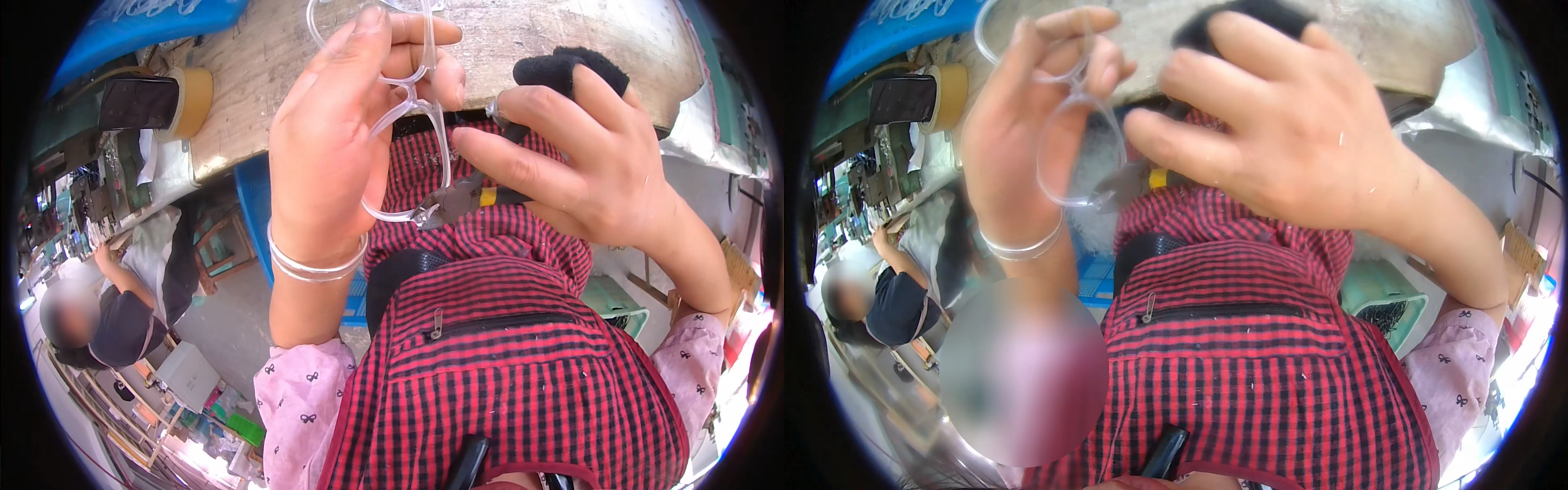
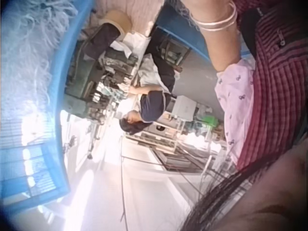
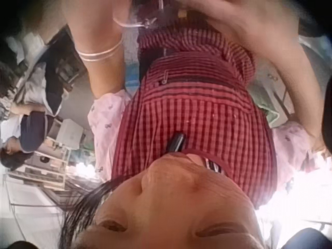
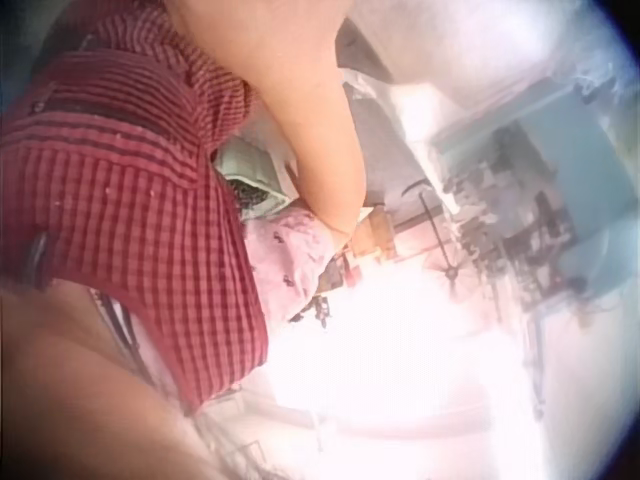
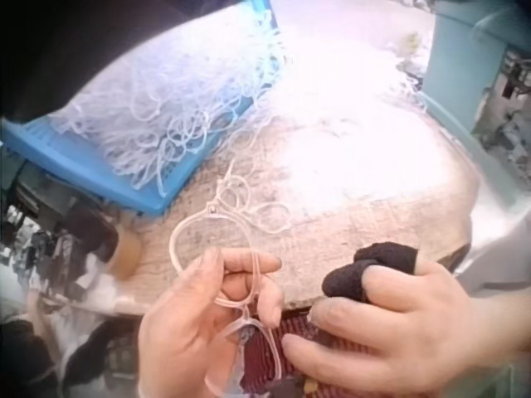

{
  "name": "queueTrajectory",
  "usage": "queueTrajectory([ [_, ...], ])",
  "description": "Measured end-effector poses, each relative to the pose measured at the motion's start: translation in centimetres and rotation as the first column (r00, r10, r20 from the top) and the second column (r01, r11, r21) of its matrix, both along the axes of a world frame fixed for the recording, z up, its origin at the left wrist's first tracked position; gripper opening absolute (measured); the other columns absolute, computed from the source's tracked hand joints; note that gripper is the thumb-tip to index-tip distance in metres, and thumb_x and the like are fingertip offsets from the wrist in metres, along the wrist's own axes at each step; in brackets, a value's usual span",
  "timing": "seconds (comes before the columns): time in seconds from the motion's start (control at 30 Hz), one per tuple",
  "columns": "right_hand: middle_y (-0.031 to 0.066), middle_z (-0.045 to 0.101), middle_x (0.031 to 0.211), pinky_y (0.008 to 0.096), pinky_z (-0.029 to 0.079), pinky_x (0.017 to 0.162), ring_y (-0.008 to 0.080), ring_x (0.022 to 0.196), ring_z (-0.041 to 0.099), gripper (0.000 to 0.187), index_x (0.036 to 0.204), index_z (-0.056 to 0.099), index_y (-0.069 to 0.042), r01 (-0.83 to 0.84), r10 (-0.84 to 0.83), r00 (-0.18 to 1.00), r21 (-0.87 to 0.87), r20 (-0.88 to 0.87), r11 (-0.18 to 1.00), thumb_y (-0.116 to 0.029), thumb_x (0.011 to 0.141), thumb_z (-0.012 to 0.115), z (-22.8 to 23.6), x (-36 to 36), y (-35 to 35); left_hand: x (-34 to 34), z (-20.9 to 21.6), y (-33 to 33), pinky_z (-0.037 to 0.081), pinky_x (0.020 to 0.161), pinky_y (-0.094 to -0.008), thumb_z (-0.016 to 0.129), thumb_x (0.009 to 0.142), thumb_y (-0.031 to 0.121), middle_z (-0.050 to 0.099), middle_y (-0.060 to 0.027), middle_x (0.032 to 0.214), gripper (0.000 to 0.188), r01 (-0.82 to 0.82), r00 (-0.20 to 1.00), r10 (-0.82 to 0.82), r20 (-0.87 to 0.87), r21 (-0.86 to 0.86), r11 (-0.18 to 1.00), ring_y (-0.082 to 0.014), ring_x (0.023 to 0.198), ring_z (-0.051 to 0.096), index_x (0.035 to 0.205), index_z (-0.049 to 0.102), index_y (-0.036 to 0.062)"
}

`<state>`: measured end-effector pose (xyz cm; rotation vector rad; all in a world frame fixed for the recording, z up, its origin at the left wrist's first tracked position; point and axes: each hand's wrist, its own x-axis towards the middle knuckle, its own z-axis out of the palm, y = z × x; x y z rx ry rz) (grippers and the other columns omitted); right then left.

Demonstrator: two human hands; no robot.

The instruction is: The person repeatedly picks up clear plastic cord loops from a blue basket and trims them with pliers. The person holds each loop, snips a section, and places the trimmed piece back into the basket. This cycle continues throughout the clip.

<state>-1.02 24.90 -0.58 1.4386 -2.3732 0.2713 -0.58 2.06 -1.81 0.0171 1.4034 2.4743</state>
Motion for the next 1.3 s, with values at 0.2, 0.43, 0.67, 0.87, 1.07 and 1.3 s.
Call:
queueTrajectory([
  [0.2, -0.0051, 0.061, 0.096, 0.0267, 0.039, 0.054, 0.0144, 0.071, 0.051, 0.041, 0.104, 0.074, -0.026, -0.049, 0.049, 0.993, -0.001, -0.104, 0.999, -0.029, 0.063, 0.07, 0.8, -1.4, -0.7, 0.0, 0.3, 0.5, 0.053, 0.084, -0.0346, 0.039, 0.111, 0.035, 0.066, -0.0127, 0.088, 0.05, -0.038, 0.999, 0.038, -0.008, -0.055, 0.998, -0.02, 0.082, 0.063, 0.122, 0.058, -0.01],
  [0.43, -0.0051, 0.062, 0.098, 0.0256, 0.042, 0.056, 0.0147, 0.072, 0.052, 0.041, 0.102, 0.075, -0.028, 0.005, -0.019, 0.956, -0.052, -0.292, 0.999, -0.027, 0.061, 0.071, 0.9, -1.8, -1.0, 0.1, 1.4, 0.3, 0.052, 0.085, -0.0351, 0.039, 0.111, 0.035, 0.065, -0.0121, 0.088, 0.05, -0.068, 0.998, 0.066, -0.02, -0.135, 0.989, -0.0198, 0.082, 0.062, 0.122, 0.058, -0.0098],
  [0.67, -0.0042, 0.06, 0.094, 0.0265, 0.041, 0.055, 0.0155, 0.072, 0.051, 0.045, 0.106, 0.074, -0.025, 0.009, -0.014, 0.986, -0.035, -0.166, 0.999, -0.028, 0.061, 0.069, 1.3, -1.8, -0.9, 0.0, 1.9, 0.3, 0.052, 0.086, -0.0355, 0.039, 0.111, 0.035, 0.064, -0.0115, 0.089, 0.05, -0.096, 0.995, 0.092, -0.031, -0.169, 0.981, -0.0195, 0.082, 0.061, 0.123, 0.057, -0.0097],
  [0.87, -0.0048, 0.052, 0.082, 0.0294, 0.036, 0.051, 0.0156, 0.068, 0.048, 0.044, 0.105, 0.073, -0.022, -0.006, 0.015, 0.997, 0.108, -0.078, 0.994, -0.028, 0.062, 0.068, 2.3, -1.6, -0.5, -0.3, 2.0, 0.4, 0.051, 0.087, -0.0359, 0.038, 0.111, 0.035, 0.063, -0.0109, 0.089, 0.05, -0.11, 0.994, 0.106, -0.033, -0.179, 0.978, -0.0193, 0.082, 0.061, 0.123, 0.057, -0.0095],
  [1.07, -0.0049, 0.055, 0.085, 0.0308, 0.037, 0.054, 0.0167, 0.067, 0.048, 0.054, 0.116, 0.073, -0.022, 0.091, -0.093, 0.993, -0.024, -0.076, 0.996, -0.026, 0.062, 0.07, 0.6, -0.3, -0.6, -0.4, 2.1, 0.5, 0.051, 0.088, -0.0363, 0.038, 0.111, 0.036, 0.062, -0.0104, 0.089, 0.05, -0.154, 0.988, 0.148, -0.045, -0.182, 0.971, -0.0191, 0.083, 0.06, 0.124, 0.056, -0.0094],
  [1.3, -0.0055, 0.058, 0.093, 0.0309, 0.036, 0.053, 0.0169, 0.072, 0.049, 0.07, 0.126, 0.07, -0.026, 0.156, -0.156, 0.988, 0.025, 0.011, 0.987, -0.026, 0.056, 0.078, 1.7, 0.1, -0.6, -0.5, 2.1, 0.4, 0.05, 0.09, -0.0367, 0.038, 0.111, 0.036, 0.062, -0.0098, 0.089, 0.05, -0.209, 0.978, 0.201, -0.062, -0.191, 0.959, -0.0189, 0.083, 0.06, 0.124, 0.056, -0.0092],
])
